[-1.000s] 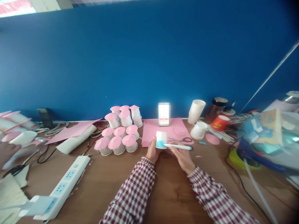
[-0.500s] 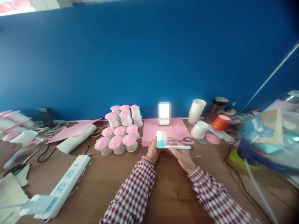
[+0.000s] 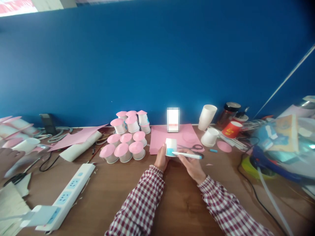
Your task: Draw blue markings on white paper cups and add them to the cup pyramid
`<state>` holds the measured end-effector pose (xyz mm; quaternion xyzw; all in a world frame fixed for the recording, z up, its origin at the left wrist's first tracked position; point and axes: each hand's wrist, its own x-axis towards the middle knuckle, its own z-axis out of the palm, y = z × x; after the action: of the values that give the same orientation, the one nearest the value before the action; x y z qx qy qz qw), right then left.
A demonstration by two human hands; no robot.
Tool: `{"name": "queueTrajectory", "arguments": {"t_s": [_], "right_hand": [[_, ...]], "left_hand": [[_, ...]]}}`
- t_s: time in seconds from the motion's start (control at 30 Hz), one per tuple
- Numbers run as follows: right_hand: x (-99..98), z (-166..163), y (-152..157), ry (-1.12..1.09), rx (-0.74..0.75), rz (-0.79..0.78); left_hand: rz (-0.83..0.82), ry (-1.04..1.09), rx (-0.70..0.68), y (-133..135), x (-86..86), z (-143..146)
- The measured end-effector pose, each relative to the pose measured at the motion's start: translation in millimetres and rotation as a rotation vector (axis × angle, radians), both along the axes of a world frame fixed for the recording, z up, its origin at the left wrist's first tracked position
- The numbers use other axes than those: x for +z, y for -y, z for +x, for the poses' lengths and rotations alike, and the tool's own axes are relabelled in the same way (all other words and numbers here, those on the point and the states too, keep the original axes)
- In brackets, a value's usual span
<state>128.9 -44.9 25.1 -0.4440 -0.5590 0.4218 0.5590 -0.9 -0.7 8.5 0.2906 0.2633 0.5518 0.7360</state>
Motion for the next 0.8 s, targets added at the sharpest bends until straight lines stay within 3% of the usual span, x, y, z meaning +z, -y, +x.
{"name": "queueTrajectory", "arguments": {"t_s": [0.8], "right_hand": [[-0.1,-0.4,1.4,0.056,0.008,0.021]], "left_hand": [[0.017,-0.036,0.062,0.1,-2.1,0.4]]}}
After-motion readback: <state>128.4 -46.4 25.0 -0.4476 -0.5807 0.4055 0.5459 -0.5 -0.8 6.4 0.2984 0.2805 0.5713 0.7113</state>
